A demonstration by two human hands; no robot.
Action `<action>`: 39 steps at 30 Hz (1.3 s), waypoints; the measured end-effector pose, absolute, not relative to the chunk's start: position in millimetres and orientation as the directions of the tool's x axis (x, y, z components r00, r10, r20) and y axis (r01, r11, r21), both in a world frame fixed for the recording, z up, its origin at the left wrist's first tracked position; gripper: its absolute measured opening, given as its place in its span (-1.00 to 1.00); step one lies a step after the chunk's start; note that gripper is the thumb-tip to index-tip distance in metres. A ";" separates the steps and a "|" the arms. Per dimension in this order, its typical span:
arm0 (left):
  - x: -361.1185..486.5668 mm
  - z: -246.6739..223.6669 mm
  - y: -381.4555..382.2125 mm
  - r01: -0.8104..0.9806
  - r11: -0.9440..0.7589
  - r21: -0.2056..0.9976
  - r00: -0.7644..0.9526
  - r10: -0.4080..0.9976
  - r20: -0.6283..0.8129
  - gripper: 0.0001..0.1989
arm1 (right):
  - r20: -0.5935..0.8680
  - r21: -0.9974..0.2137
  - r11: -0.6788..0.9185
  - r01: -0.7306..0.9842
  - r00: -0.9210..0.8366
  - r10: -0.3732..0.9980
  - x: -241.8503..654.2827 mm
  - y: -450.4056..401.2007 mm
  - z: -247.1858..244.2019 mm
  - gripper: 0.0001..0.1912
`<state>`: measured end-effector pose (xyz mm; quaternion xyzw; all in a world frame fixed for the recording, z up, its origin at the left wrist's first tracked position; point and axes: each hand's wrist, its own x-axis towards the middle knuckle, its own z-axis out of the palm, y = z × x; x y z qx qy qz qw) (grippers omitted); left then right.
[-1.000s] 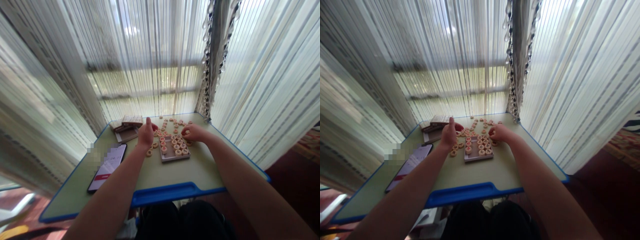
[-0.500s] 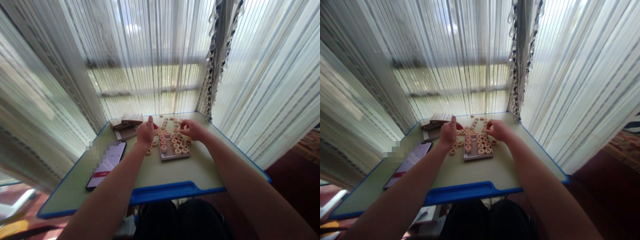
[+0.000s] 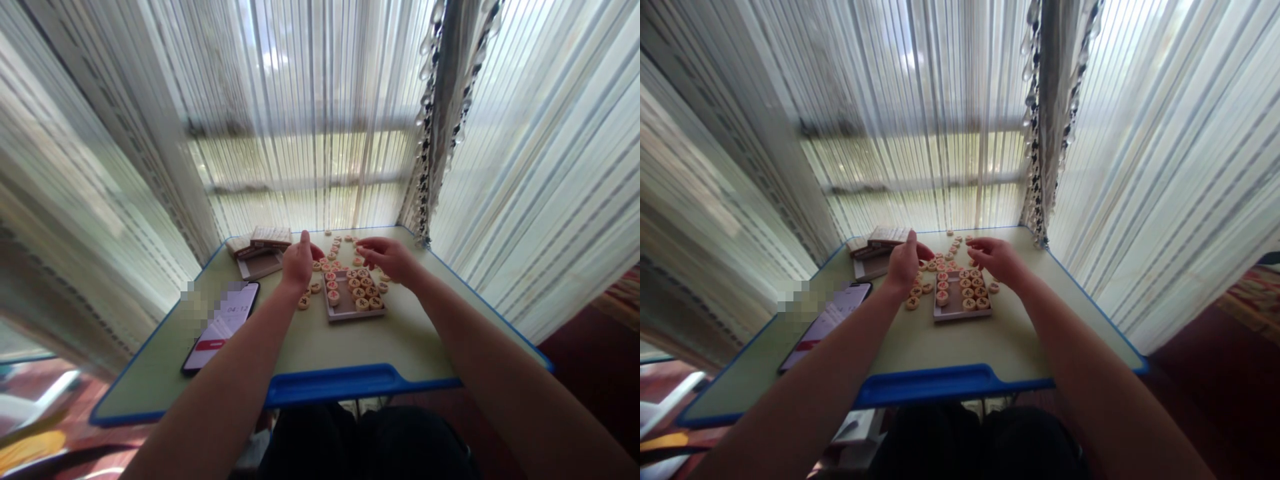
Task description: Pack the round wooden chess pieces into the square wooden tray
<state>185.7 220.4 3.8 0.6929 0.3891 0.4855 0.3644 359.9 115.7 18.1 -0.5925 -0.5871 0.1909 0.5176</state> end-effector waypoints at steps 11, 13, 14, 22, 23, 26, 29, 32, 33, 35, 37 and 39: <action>184.7 2.5 223.3 0.183 -0.420 0.889 0.207 0.900 0.383 -0.33 | 0.228 -0.952 0.168 0.255 0.230 0.946 359.4 112.1 26.3 -0.68; 184.6 2.9 222.9 0.196 -0.415 0.889 0.173 0.907 0.385 -0.33 | 0.333 -0.824 0.223 0.521 0.126 0.935 350.7 107.9 26.8 -0.68; 184.5 3.4 222.2 0.200 -0.420 0.885 0.162 0.905 0.393 -0.33 | 0.373 -0.730 0.251 0.636 0.063 0.926 344.7 105.6 26.4 -0.69; 179.3 11.6 219.2 0.137 -0.451 0.882 0.060 0.893 0.447 -0.36 | 0.203 -0.477 0.334 0.813 -0.267 0.942 312.5 92.3 22.1 -0.73; 179.2 11.9 219.3 0.136 -0.447 0.884 0.054 0.894 0.444 -0.36 | 0.191 -0.460 0.345 0.818 -0.288 0.938 312.2 91.3 23.4 -0.74; 180.5 11.9 218.5 0.148 -0.448 0.882 0.064 0.894 0.443 -0.37 | 0.182 -0.410 0.418 0.811 -0.376 0.908 312.4 88.3 28.5 -0.77; 182.3 11.8 216.0 0.159 -0.462 0.873 0.089 0.887 0.453 -0.38 | 0.175 -0.400 0.485 0.778 -0.455 0.873 311.3 85.8 31.5 -0.77; 182.8 11.9 214.2 0.167 -0.480 0.861 0.101 0.877 0.469 -0.38 | 0.187 -0.401 0.508 0.762 -0.475 0.860 309.4 84.6 30.9 -0.76; 182.8 12.0 214.1 0.171 -0.485 0.858 0.102 0.875 0.474 -0.38 | 0.199 -0.398 0.510 0.762 -0.471 0.859 308.9 84.4 30.4 -0.76; 182.9 12.3 214.4 0.177 -0.488 0.855 0.102 0.873 0.477 -0.37 | 0.216 -0.392 0.510 0.766 -0.462 0.860 308.1 84.4 29.5 -0.76; 183.5 12.9 214.7 0.176 -0.484 0.857 0.097 0.875 0.474 -0.37 | 0.215 -0.386 0.506 0.771 -0.458 0.863 307.8 84.4 29.5 -0.77; 183.9 14.0 214.4 0.162 -0.485 0.860 0.092 0.875 0.476 -0.36 | 0.210 -0.381 0.510 0.771 -0.465 0.860 307.4 84.5 30.1 -0.77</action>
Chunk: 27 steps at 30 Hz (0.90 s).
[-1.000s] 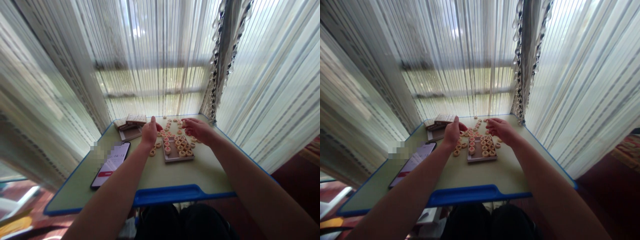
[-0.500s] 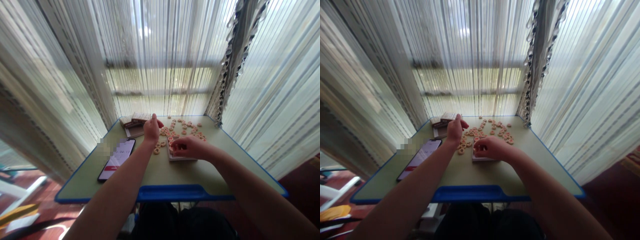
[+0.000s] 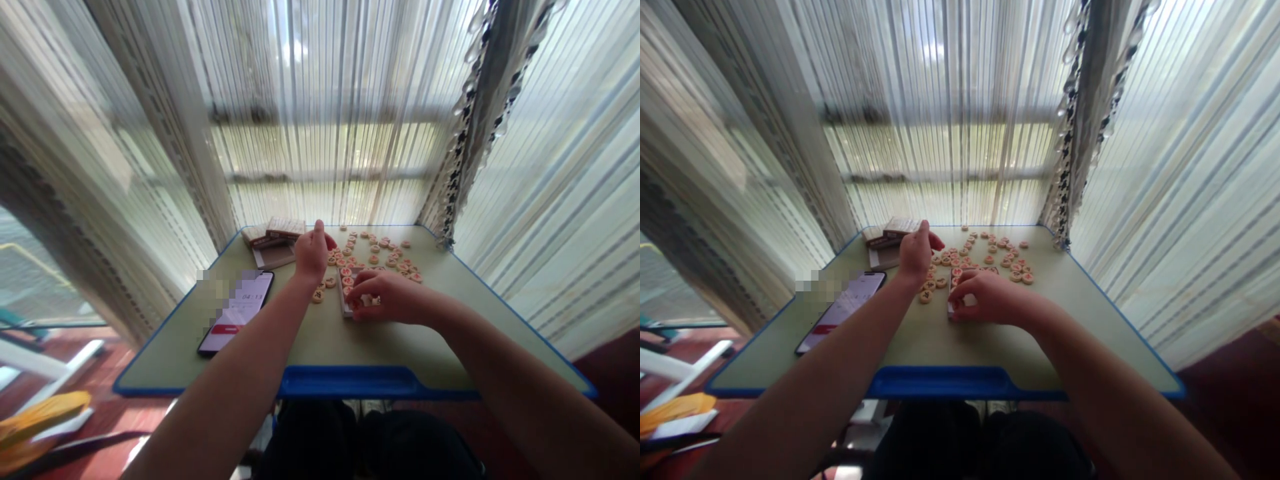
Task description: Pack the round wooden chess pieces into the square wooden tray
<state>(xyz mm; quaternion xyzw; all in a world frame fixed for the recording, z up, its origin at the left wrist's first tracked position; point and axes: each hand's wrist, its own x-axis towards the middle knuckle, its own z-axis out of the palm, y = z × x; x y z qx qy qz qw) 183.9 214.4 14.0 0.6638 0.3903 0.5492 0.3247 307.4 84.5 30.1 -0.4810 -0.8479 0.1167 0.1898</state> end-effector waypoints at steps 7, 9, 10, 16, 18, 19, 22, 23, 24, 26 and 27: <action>182.7 15.5 215.9 0.190 -0.516 0.835 0.106 0.856 0.505 -0.35 | 0.194 -0.374 0.499 0.782 -0.460 0.867 304.5 85.1 30.5 -0.81; 183.7 15.1 216.4 0.201 -0.520 0.830 0.109 0.854 0.509 -0.33 | 0.187 -0.368 0.484 0.794 -0.447 0.875 304.2 85.4 29.9 -0.82; 184.2 15.1 215.9 0.203 -0.529 0.824 0.113 0.849 0.517 -0.33 | 0.182 -0.368 0.474 0.800 -0.438 0.881 304.2 85.5 29.5 -0.83; 180.3 14.9 209.6 0.275 -0.624 0.732 0.166 0.780 0.603 -0.37 | 0.133 -0.308 0.399 0.864 -0.376 0.917 304.2 84.6 29.3 -0.82; 179.1 14.8 209.5 0.282 -0.640 0.715 0.157 0.765 0.624 -0.39 | 0.125 -0.286 0.403 0.869 -0.383 0.915 304.0 83.7 29.3 -0.83; 179.2 15.0 209.4 0.283 -0.644 0.711 0.152 0.762 0.630 -0.39 | 0.124 -0.283 0.405 0.870 -0.385 0.914 303.9 83.4 29.2 -0.83; 180.9 16.3 206.5 0.303 -0.659 0.688 0.171 0.748 0.641 -0.39 | 0.111 -0.291 0.398 0.870 -0.382 0.917 304.2 83.9 27.9 -0.80; 181.2 16.9 204.6 0.311 -0.672 0.673 0.192 0.737 0.648 -0.39 | 0.105 -0.292 0.389 0.874 -0.376 0.921 304.2 84.2 27.4 -0.80; 181.3 17.4 202.6 0.317 -0.687 0.654 0.215 0.723 0.656 -0.40 | 0.097 -0.288 0.377 0.880 -0.364 0.926 304.2 84.5 27.0 -0.79; 180.3 18.3 199.3 0.321 -0.720 0.615 0.251 0.691 0.678 -0.41 | 0.086 -0.261 0.354 0.898 -0.344 0.935 303.9 84.7 26.3 -0.78; 179.6 18.5 198.3 0.321 -0.733 0.600 0.259 0.677 0.689 -0.42 | 0.084 -0.237 0.352 0.905 -0.342 0.936 303.7 84.5 26.2 -0.76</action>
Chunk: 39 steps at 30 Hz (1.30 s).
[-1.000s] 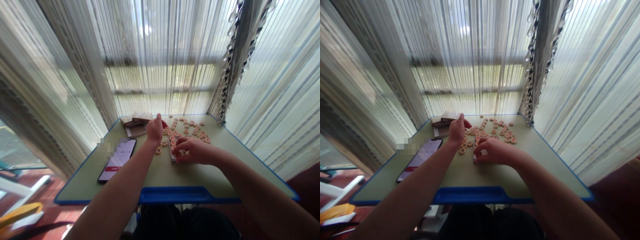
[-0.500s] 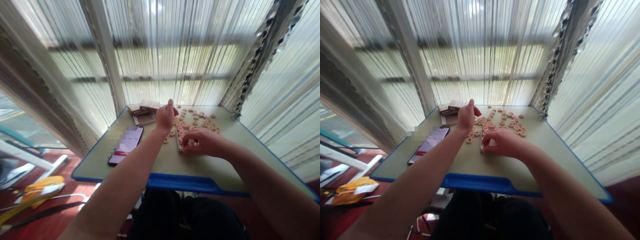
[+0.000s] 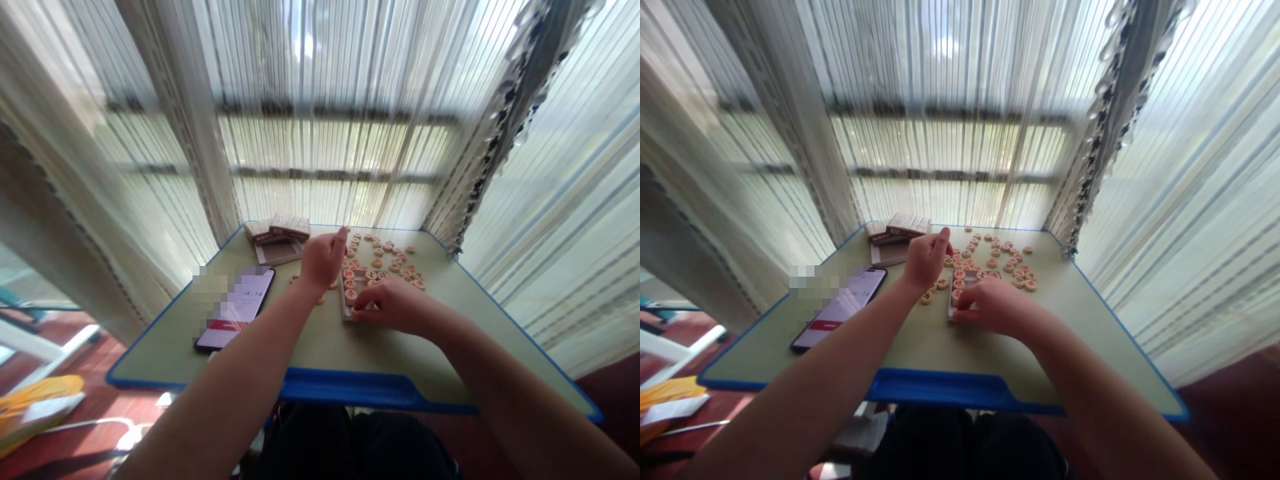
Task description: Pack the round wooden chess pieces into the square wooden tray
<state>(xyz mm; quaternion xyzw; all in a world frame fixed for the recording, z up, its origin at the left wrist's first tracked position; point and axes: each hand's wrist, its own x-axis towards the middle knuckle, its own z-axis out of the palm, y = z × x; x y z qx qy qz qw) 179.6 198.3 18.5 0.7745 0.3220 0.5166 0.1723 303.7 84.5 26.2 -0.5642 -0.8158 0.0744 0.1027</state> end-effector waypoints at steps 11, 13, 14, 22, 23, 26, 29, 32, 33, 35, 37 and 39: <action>177.7 16.9 199.9 0.350 -0.792 0.500 0.229 0.590 0.774 -0.45 | 0.107 -0.218 0.435 0.873 -0.422 0.900 305.1 81.8 25.0 -0.71; 177.0 17.6 200.2 0.357 -0.794 0.491 0.229 0.584 0.779 -0.46 | 0.116 -0.251 0.430 0.867 -0.414 0.903 305.8 82.9 24.0 -0.75; 176.9 17.9 200.3 0.361 -0.795 0.488 0.228 0.583 0.780 -0.46 | 0.118 -0.266 0.426 0.865 -0.410 0.904 306.1 83.5 23.4 -0.77; 180.1 17.2 196.4 0.399 -0.841 0.366 0.299 0.497 0.815 -0.48 | 0.139 -0.317 0.409 0.856 -0.385 0.912 305.9 85.6 22.4 -0.83; 179.5 16.9 195.9 0.408 -0.854 0.324 0.322 0.466 0.824 -0.49 | 0.137 -0.321 0.412 0.853 -0.388 0.911 305.8 85.6 22.3 -0.83; 176.5 15.9 196.7 0.454 -0.866 0.211 0.362 0.395 0.844 -0.51 | 0.139 -0.313 0.427 0.848 -0.404 0.904 305.4 85.3 21.5 -0.81; 174.5 14.5 199.1 0.501 -0.845 0.187 0.351 0.397 0.848 -0.52 | 0.165 -0.305 0.426 0.852 -0.393 0.904 304.9 84.8 20.7 -0.81; 174.8 13.1 200.0 0.534 -0.822 0.199 0.342 0.425 0.838 -0.52 | 0.170 -0.307 0.403 0.862 -0.367 0.914 304.8 84.6 19.8 -0.83; 175.2 12.8 199.7 0.543 -0.815 0.200 0.343 0.433 0.833 -0.52 | 0.167 -0.307 0.395 0.866 -0.359 0.918 304.9 84.6 19.5 -0.83; 176.3 12.5 198.7 0.565 -0.801 0.196 0.348 0.446 0.824 -0.53 | 0.162 -0.303 0.382 0.873 -0.347 0.924 304.9 84.6 18.8 -0.84; 177.3 12.7 197.6 0.589 -0.784 0.195 0.339 0.459 0.821 -0.53 | 0.160 -0.291 0.372 0.881 -0.339 0.927 304.5 84.9 18.0 -0.84; 177.8 12.9 196.7 0.605 -0.773 0.192 0.333 0.464 0.821 -0.54 | 0.163 -0.274 0.371 0.887 -0.337 0.927 303.6 85.5 16.8 -0.84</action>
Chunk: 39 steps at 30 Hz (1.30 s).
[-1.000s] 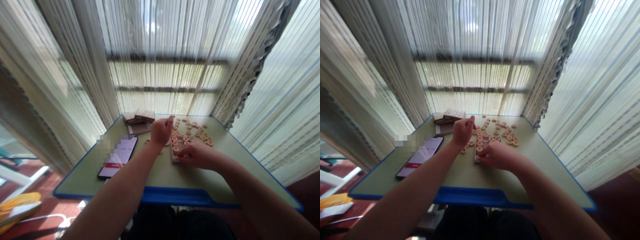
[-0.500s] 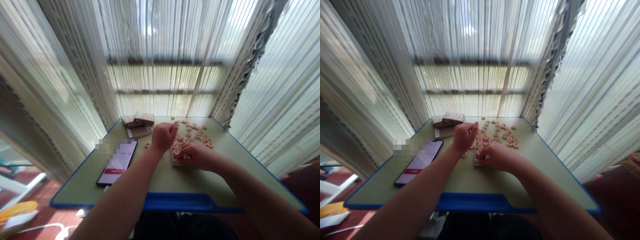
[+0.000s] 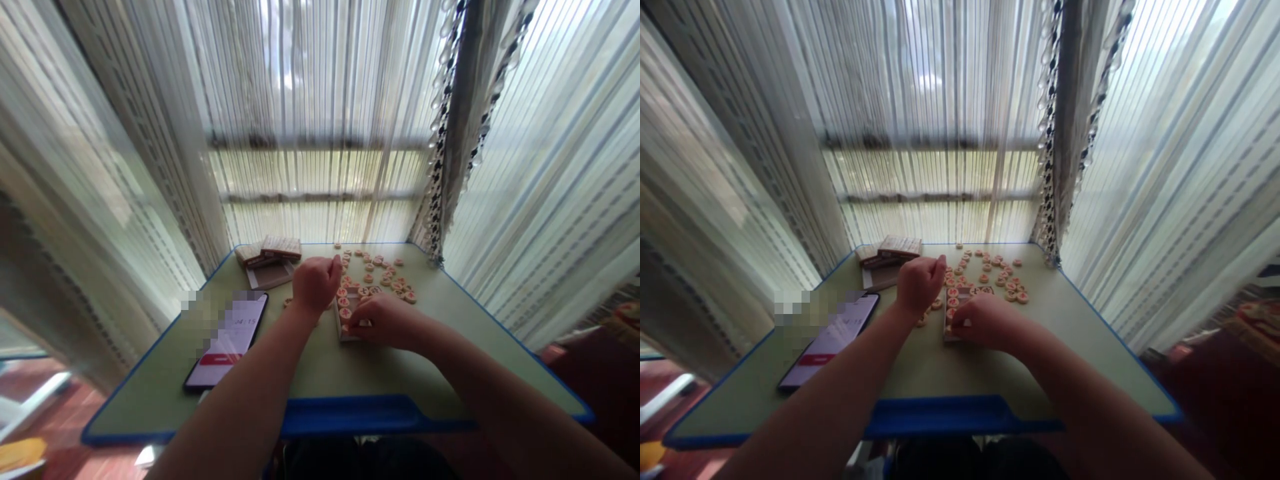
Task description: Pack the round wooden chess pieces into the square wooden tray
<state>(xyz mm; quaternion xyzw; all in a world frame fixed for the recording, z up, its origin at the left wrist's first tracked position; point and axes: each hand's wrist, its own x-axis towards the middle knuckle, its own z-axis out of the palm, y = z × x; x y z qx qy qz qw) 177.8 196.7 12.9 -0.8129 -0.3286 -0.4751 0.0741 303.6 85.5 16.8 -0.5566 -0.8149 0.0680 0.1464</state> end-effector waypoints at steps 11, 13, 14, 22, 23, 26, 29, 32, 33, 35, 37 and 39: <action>178.3 9.5 197.2 0.610 -0.780 0.137 0.378 0.440 0.815 -0.54 | 0.230 -0.163 0.346 0.924 -0.306 0.924 310.5 83.4 21.0 -0.82; 179.2 9.0 196.0 0.607 -0.784 0.129 0.395 0.439 0.807 -0.54 | 0.221 -0.153 0.371 0.916 -0.334 0.916 310.5 82.4 23.3 -0.82; 179.4 9.1 195.4 0.606 -0.785 0.128 0.399 0.439 0.805 -0.54 | 0.213 -0.155 0.381 0.912 -0.345 0.914 310.4 82.4 24.0 -0.83; 174.8 15.5 201.3 0.688 -0.644 0.335 0.185 0.602 0.777 -0.53 | 0.162 -0.207 0.480 0.853 -0.454 0.876 310.6 87.3 19.9 -0.78; 173.9 15.8 202.5 0.692 -0.628 0.356 0.165 0.617 0.769 -0.53 | 0.163 -0.215 0.491 0.844 -0.465 0.870 310.4 87.9 19.5 -0.73; 171.6 15.6 203.7 0.699 -0.612 0.371 0.157 0.637 0.754 -0.54 | 0.205 -0.243 0.490 0.837 -0.450 0.869 310.9 88.7 20.7 -0.59; 170.9 14.4 202.5 0.708 -0.610 0.356 0.184 0.646 0.741 -0.54 | 0.252 -0.270 0.415 0.869 -0.352 0.902 318.2 90.9 23.0 -0.63; 171.5 12.7 204.3 0.720 -0.574 0.390 0.171 0.692 0.701 -0.53 | 0.311 -0.282 0.287 0.916 -0.196 0.930 334.2 98.1 21.7 -0.70; 171.7 12.3 206.4 0.717 -0.557 0.420 0.160 0.718 0.678 -0.54 | 0.340 -0.284 0.244 0.927 -0.140 0.930 340.6 101.3 20.3 -0.71; 171.9 12.1 213.1 0.680 -0.524 0.513 0.133 0.776 0.616 -0.55 | 0.407 -0.285 0.162 0.945 -0.034 0.913 352.9 108.0 16.3 -0.70; 171.4 13.0 222.1 0.570 -0.484 0.664 0.061 0.831 0.553 -0.53 | 0.478 -0.282 0.095 0.955 0.054 0.877 363.0 114.0 11.7 -0.70; 169.8 14.9 231.6 0.405 -0.400 0.822 -0.067 0.884 0.463 -0.47 | 0.528 -0.278 0.051 0.959 0.108 0.842 370.1 118.9 6.6 -0.70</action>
